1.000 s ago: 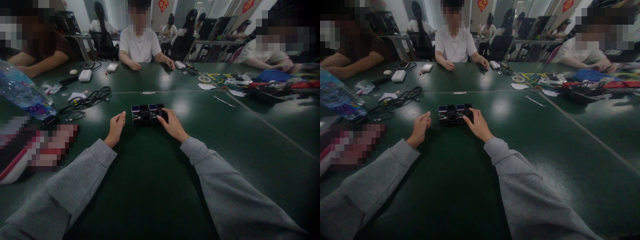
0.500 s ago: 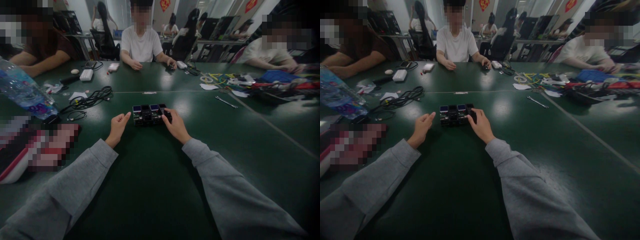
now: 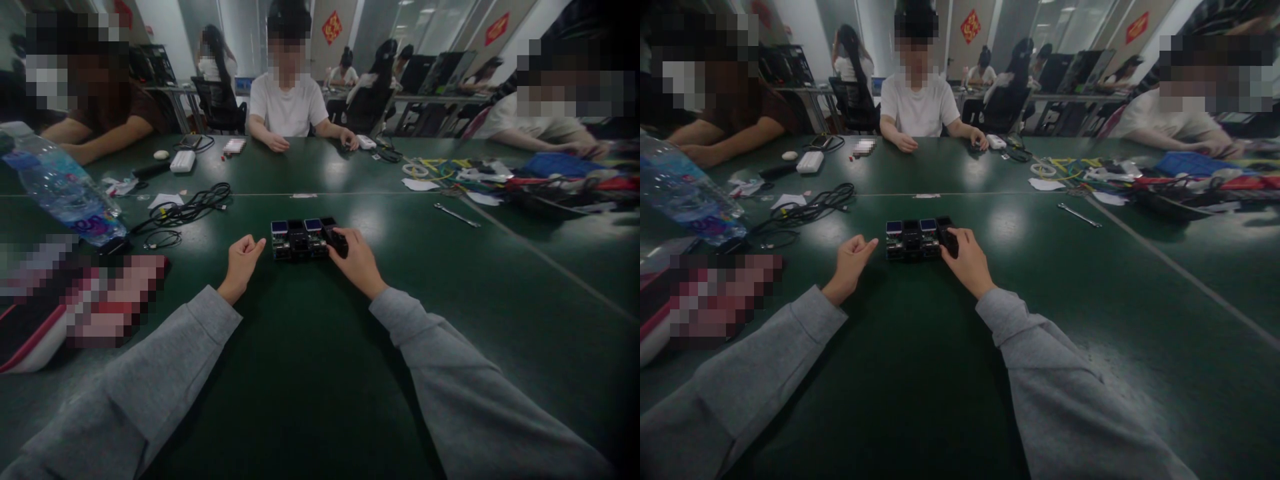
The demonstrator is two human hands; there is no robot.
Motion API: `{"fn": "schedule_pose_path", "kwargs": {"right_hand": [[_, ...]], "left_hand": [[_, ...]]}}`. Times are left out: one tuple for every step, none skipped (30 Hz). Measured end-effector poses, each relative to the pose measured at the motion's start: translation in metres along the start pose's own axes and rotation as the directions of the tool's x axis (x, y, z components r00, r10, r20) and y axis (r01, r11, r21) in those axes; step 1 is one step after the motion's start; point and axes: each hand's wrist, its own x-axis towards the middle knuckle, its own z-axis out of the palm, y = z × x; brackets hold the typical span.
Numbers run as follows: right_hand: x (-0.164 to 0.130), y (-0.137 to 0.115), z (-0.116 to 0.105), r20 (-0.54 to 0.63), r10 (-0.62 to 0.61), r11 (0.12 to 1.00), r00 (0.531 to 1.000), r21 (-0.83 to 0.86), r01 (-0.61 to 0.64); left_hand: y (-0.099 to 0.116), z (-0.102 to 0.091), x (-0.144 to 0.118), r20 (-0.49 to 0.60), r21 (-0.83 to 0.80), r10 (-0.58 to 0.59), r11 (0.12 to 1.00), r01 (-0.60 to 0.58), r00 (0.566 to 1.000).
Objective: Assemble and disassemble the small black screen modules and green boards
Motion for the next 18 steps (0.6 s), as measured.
{"fn": "schedule_pose_path", "kwargs": {"right_hand": [[0.0000,-0.0004,-0.0001,0.001,0.001,1.000,1.000,-0.006,-0.001],[0.0000,-0.0007,-0.0003,0.001,0.001,1.000,1.000,-0.013,-0.001],[0.0000,-0.0010,-0.0005,0.004,0.000,1.000,1.000,-0.024,0.000],[-0.0002,-0.0012,-0.0007,0.009,-0.002,0.999,1.000,-0.038,0.002],[-0.0003,-0.0013,-0.0009,0.014,-0.002,0.999,1.000,-0.054,0.003],[-0.0006,-0.0013,-0.0010,0.020,-0.002,0.997,1.000,-0.074,0.003],[-0.0008,-0.0012,-0.0011,0.025,-0.002,0.996,1.000,-0.093,0.004],[-0.0011,-0.0011,-0.0011,0.029,-0.002,0.994,1.000,-0.111,0.005],[-0.0014,-0.0010,-0.0011,0.029,-0.002,0.992,1.000,-0.127,0.006],[-0.0017,-0.0011,-0.0010,0.027,-0.002,0.990,1.000,-0.139,0.006],[-0.0021,-0.0013,-0.0009,0.025,-0.004,0.989,1.000,-0.151,0.007],[-0.0025,-0.0016,-0.0007,0.022,-0.005,0.987,1.000,-0.163,0.008],[-0.0030,-0.0021,-0.0004,0.018,-0.005,0.984,1.000,-0.177,0.008],[-0.0035,-0.0028,-0.0002,0.016,-0.006,0.981,1.000,-0.192,0.009],[-0.0041,-0.0036,0.0001,0.014,-0.007,0.979,1.000,-0.206,0.009],[-0.0046,-0.0045,0.0003,0.014,-0.006,0.976,1.000,-0.220,0.009],[-0.0052,-0.0053,0.0005,0.016,-0.004,0.973,1.000,-0.232,0.008],[-0.0057,-0.0061,0.0006,0.022,-0.002,0.971,1.000,-0.241,0.007]], "left_hand": [[0.0007,0.0002,-0.0001,-0.001,-0.001,0.004,1.000,-0.004,1.000],[0.0014,0.0005,-0.0001,0.000,-0.001,0.009,1.000,-0.009,1.000],[0.0020,0.0007,-0.0002,0.003,-0.002,0.013,1.000,-0.013,1.000],[0.0025,0.0010,-0.0003,0.006,-0.005,0.015,1.000,-0.015,1.000],[0.0028,0.0012,-0.0003,0.011,-0.010,0.015,1.000,-0.015,1.000],[0.0029,0.0013,-0.0004,0.013,-0.014,0.013,1.000,-0.012,1.000],[0.0029,0.0015,-0.0004,0.013,-0.017,0.010,1.000,-0.010,1.000],[0.0028,0.0015,-0.0004,0.013,-0.020,0.008,1.000,-0.007,1.000],[0.0026,0.0015,-0.0005,0.013,-0.022,0.006,1.000,-0.006,1.000],[0.0023,0.0015,-0.0005,0.016,-0.023,0.005,1.000,-0.005,1.000],[0.0020,0.0015,-0.0005,0.015,-0.023,0.006,1.000,-0.006,1.000],[0.0015,0.0014,-0.0005,0.014,-0.022,0.008,1.000,-0.007,1.000],[0.0011,0.0013,-0.0004,0.012,-0.021,0.009,1.000,-0.009,1.000],[0.0006,0.0012,-0.0003,0.009,-0.021,0.009,1.000,-0.009,1.000],[0.0002,0.0011,-0.0002,0.008,-0.021,0.009,1.000,-0.009,1.000],[0.0000,0.0010,-0.0002,0.008,-0.023,0.010,1.000,-0.010,1.000],[-0.0001,0.0010,-0.0002,0.010,-0.024,0.013,1.000,-0.013,1.000],[0.0001,0.0011,-0.0003,0.014,-0.025,0.016,1.000,-0.016,1.000]]}}
